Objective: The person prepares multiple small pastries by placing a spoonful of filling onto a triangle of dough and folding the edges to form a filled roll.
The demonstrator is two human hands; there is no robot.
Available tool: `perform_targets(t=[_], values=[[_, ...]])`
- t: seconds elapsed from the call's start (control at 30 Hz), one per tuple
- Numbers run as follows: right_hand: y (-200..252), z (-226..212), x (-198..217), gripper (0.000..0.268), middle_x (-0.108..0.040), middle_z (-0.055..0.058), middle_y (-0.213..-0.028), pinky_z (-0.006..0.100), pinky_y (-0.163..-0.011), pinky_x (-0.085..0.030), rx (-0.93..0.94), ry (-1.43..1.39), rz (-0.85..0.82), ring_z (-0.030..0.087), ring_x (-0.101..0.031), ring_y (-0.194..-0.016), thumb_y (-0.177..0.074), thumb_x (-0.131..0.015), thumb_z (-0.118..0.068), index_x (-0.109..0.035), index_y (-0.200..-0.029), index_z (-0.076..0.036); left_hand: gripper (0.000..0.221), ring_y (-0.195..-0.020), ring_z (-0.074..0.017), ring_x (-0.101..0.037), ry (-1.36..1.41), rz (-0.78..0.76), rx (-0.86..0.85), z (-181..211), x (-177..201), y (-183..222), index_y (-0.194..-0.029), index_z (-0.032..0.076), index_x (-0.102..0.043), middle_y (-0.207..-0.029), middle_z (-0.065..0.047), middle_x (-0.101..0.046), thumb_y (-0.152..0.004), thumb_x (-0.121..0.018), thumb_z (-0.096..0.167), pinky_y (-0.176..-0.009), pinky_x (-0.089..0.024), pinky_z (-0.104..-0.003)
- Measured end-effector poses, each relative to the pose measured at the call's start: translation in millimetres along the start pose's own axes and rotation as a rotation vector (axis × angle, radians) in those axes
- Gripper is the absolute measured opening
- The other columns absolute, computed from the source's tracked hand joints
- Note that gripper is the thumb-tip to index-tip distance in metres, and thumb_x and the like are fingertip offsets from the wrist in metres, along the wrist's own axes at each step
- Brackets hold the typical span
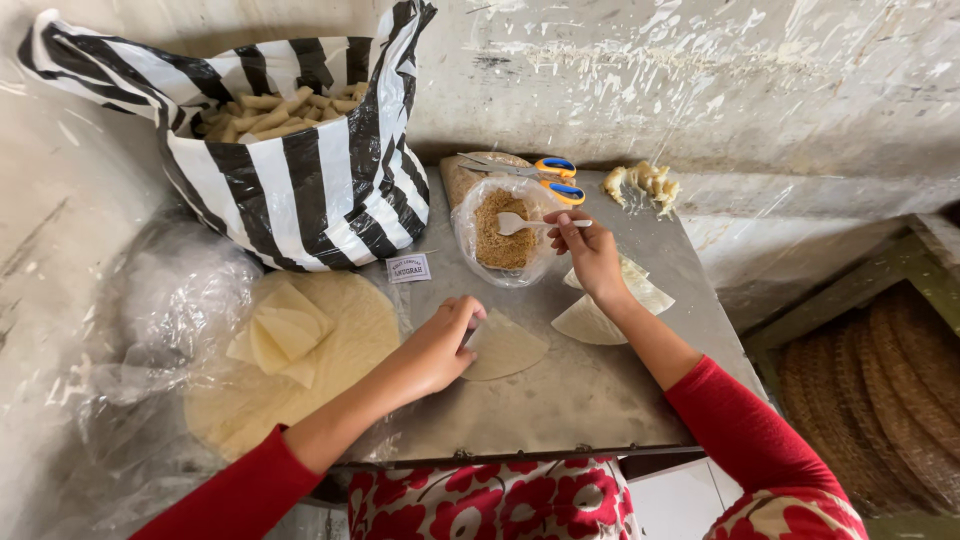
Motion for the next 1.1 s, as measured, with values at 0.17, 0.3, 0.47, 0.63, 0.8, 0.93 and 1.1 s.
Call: perform_targets(t=[0.17,0.3,0.47,0.63,0.8,0.93,1.1], values=[[4,-1,5,0.034,-0.067,0.005,-0.091,0.027,-0.074,-0.052,-0.021,-0.070,0.003,0.011,-0.061,-0.081,-0.110,-0.050,-0.026,-0.070,-0.115,0.001,0.048,-0.095,-0.0353,-0.065,-0.107,0.135,0.004,15,-6,33,-0.125,0.007,-0.042,-0.114,-0.019,-0.058,-0.086,-0.067,-0.001,-0.080,-0.053,-0.042],[7,2,9,0.035,-0.066,0.005,-0.090,0.027,-0.073,-0.049,-0.087,-0.259,0.059,0.011,-0.058,-0.080,-0.110,-0.050,-0.026,-0.070,-0.115,0.002,0.045,-0.086,-0.0336,-0.065,-0.099,0.308,0.025,23,-14,53,-0.124,0.005,-0.045,-0.094,-0.016,-0.062,-0.087,-0.069,0.000,-0.077,-0.052,-0.043],[8,8,17,0.033,-0.064,0.004,-0.087,0.027,-0.069,-0.046,-0.208,-0.456,0.122,0.011,-0.056,-0.076,-0.109,-0.049,-0.023,-0.070,-0.113,0.003,0.036,-0.086,-0.0308,-0.063,-0.403,0.520,0.043,44,-16,60,-0.120,0.007,-0.052,-0.087,-0.012,-0.065,-0.088,-0.069,0.006,-0.077,-0.045,-0.046],[18,-8,21,0.034,-0.063,0.005,-0.083,0.028,-0.065,-0.044,-0.242,-0.544,0.154,0.012,-0.053,-0.072,-0.110,-0.049,-0.024,-0.070,-0.110,0.003,0.038,-0.090,-0.0304,-0.062,-0.615,0.669,0.125,55,-6,57,-0.122,0.006,-0.055,-0.094,-0.012,-0.070,-0.088,-0.071,0.012,-0.079,-0.041,-0.045],[42,-35,6,0.035,-0.060,0.004,-0.082,0.027,-0.064,-0.042,-0.273,-0.604,0.058,0.013,-0.052,-0.071,-0.111,-0.047,-0.026,-0.069,-0.104,0.001,0.039,-0.088,-0.0298,-0.062,-0.475,0.667,0.189,52,-9,66,-0.120,0.006,-0.055,-0.089,-0.011,-0.070,-0.088,-0.073,0.016,-0.079,-0.041,-0.045],[70,-47,-10,0.038,-0.057,0.003,-0.081,0.026,-0.064,-0.042,-0.300,-0.547,-0.070,0.012,-0.050,-0.070,-0.112,-0.044,-0.030,-0.067,-0.101,-0.001,0.037,-0.092,-0.0297,-0.062,-0.508,0.712,0.120,53,-10,69,-0.121,0.006,-0.054,-0.094,-0.012,-0.070,-0.088,-0.070,0.011,-0.081,-0.042,-0.045],[89,-46,-11,0.039,-0.058,0.003,-0.081,0.025,-0.065,-0.041,-0.303,-0.415,-0.143,0.011,-0.050,-0.071,-0.112,-0.044,-0.030,-0.067,-0.099,0.000,0.036,-0.092,-0.0295,-0.063,-0.454,0.720,0.150,50,-9,70,-0.122,0.006,-0.055,-0.089,-0.010,-0.070,-0.089,-0.068,0.007,-0.082,-0.043,-0.044]])
Point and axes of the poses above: each hand's wrist, its own y-axis away from the middle knuckle, its own x-axis out of the back of the hand, z = x × y, the point moved 5 cm from there along -y, towards the middle knuckle
